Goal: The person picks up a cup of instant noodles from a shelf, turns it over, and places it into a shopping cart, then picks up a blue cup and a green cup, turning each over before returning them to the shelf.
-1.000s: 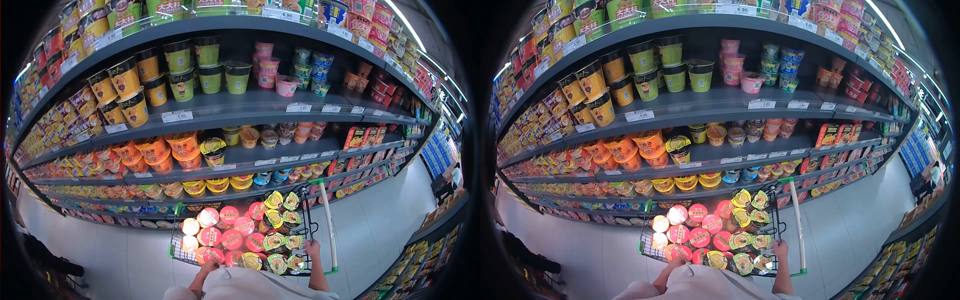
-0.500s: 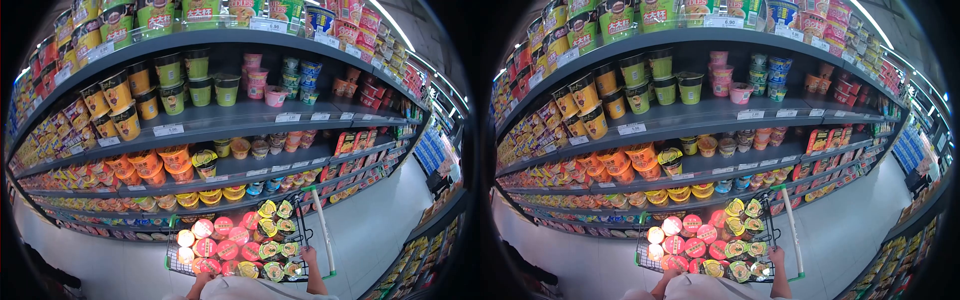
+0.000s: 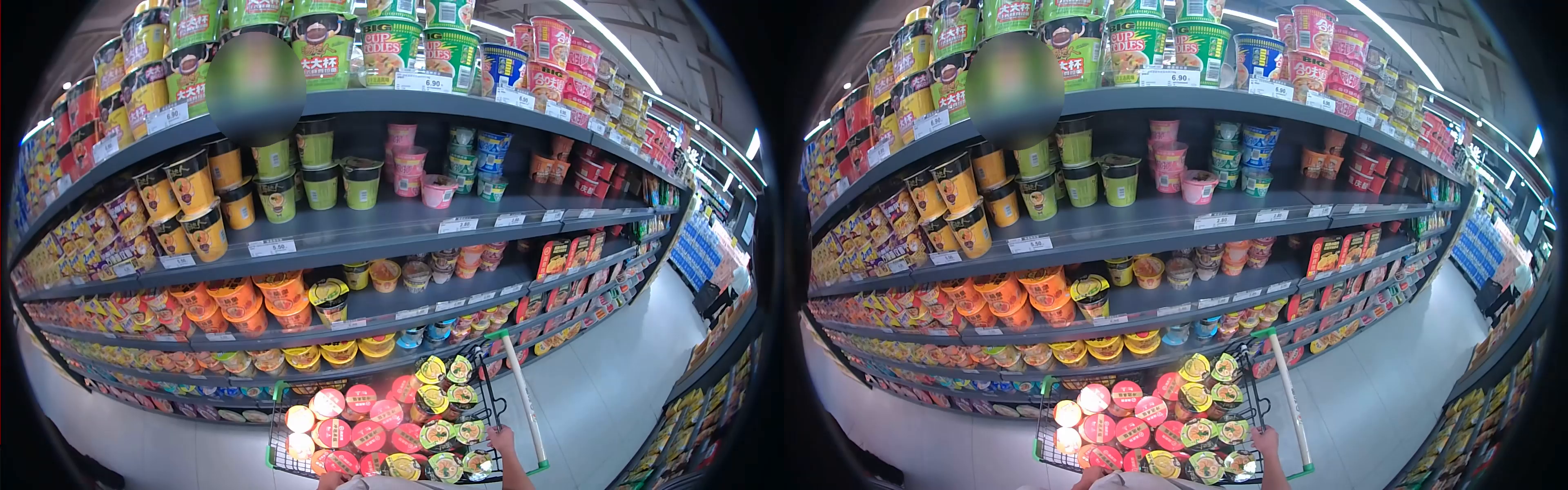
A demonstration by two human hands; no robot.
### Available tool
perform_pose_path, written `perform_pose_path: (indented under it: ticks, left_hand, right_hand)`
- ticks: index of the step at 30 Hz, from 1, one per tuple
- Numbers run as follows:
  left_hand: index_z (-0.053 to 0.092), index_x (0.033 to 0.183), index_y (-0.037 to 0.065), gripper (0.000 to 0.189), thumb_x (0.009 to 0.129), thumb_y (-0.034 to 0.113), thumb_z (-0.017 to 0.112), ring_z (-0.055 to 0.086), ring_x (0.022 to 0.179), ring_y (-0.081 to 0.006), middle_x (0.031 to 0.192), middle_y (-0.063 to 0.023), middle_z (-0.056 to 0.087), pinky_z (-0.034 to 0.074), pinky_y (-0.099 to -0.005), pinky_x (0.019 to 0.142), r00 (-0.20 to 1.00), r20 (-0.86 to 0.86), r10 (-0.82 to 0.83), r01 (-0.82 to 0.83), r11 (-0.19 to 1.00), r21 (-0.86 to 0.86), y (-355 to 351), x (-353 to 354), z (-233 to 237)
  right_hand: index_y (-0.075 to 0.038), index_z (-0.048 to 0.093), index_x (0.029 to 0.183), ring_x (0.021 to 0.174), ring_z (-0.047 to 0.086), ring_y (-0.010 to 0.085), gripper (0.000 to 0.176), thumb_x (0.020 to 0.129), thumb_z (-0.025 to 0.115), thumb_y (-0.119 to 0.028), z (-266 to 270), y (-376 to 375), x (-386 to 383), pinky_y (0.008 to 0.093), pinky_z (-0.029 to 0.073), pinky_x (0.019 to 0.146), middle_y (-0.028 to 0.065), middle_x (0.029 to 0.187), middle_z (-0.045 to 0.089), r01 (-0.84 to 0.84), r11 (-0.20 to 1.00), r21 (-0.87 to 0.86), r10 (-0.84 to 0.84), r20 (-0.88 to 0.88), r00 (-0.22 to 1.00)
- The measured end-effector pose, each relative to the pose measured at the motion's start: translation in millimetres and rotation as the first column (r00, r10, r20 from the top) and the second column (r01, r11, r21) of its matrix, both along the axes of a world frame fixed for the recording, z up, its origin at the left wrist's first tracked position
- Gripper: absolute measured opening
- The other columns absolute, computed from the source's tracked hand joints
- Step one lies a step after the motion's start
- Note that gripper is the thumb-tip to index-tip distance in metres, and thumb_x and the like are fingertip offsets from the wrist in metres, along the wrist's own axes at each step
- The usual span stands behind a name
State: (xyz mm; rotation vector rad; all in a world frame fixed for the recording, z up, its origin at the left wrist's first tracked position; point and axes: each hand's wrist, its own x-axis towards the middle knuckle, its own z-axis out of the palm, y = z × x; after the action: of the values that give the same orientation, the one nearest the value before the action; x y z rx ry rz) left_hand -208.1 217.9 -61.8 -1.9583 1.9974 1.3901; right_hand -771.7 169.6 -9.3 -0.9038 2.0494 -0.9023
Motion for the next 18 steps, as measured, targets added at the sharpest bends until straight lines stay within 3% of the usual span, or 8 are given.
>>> perform_pose_path:
  ticks: [11,13,15,16,17,18]
  left_hand:
    - [0.078,0.103,0.030,0.036,0.081,0.057,0.067,0.073,0.086,-0.0227,0.091,-0.0048,0.075,0.054,-0.0348,0.076,0.997,0.072,-0.032,0.032,0.999,-0.001,10.1,8.7,-30.7]
    - [0.078,0.096,0.026,0.034,0.077,0.053,0.068,0.073,0.085,-0.0244,0.088,-0.0025,0.075,0.054,-0.0365,0.075,1.000,-0.009,-0.008,0.008,1.000,-0.017,10.3,1.9,-5.9]
    - [0.077,0.089,0.024,0.029,0.078,0.050,0.069,0.072,0.076,-0.0242,0.080,-0.0038,0.074,0.054,-0.0357,0.067,0.991,-0.134,0.023,-0.034,0.996,-0.080,11.4,9.6,-25.1]
    - [0.077,0.086,0.023,0.026,0.078,0.047,0.070,0.072,0.073,-0.0238,0.077,-0.0041,0.073,0.053,-0.0351,0.065,0.967,-0.243,0.081,-0.099,0.993,-0.059,22.9,14.6,-35.5]
    - [0.077,0.084,0.023,0.021,0.076,0.042,0.071,0.071,0.071,-0.0231,0.076,-0.0036,0.073,0.053,-0.0353,0.063,0.982,-0.175,0.076,-0.103,0.984,-0.147,17.9,3.0,-38.4]
    - [0.077,0.081,0.022,0.016,0.074,0.036,0.073,0.071,0.068,-0.0223,0.074,-0.0032,0.073,0.053,-0.0355,0.062,0.992,-0.095,0.085,-0.103,0.973,-0.205,18.6,-3.5,-29.4]
  right_hand:
    - [0.006,0.061,0.089,0.049,0.068,0.0197,0.038,0.088,0.072,-0.030,1.2,2.3,2.5,0.0315,0.053,0.044,0.0144,0.067,0.070,-0.010,1.000,-0.019,0.008,-0.060,0.998]
    - [0.007,0.061,0.088,0.048,0.067,0.0197,0.037,0.089,0.072,-0.029,-1.7,-1.9,-10.8,0.0309,0.053,0.045,0.0142,0.066,0.069,-0.050,0.998,-0.023,0.047,-0.142,0.989]
    - [0.006,0.061,0.088,0.047,0.066,0.0195,0.037,0.090,0.071,-0.029,-31.4,5.4,-15.2,0.0307,0.053,0.044,0.0138,0.066,0.069,-0.144,0.989,0.030,0.147,-0.276,0.950]
    - [0.006,0.061,0.086,0.047,0.066,0.0192,0.038,0.090,0.072,-0.030,-28.5,29.3,3.7,0.0308,0.053,0.045,0.0135,0.064,0.068,-0.040,0.999,-0.005,0.039,-0.137,0.990]
    - [0.006,0.061,0.085,0.048,0.066,0.0190,0.038,0.090,0.072,-0.030,6.4,6.7,9.0,0.0308,0.053,0.045,0.0131,0.063,0.067,0.037,0.997,-0.060,-0.039,-0.025,0.999]
    - [0.006,0.061,0.084,0.048,0.066,0.0187,0.039,0.090,0.072,-0.031,20.0,-1.3,11.2,0.0309,0.052,0.045,0.0130,0.063,0.067,0.037,0.999,-0.031,-0.039,-0.068,0.997]
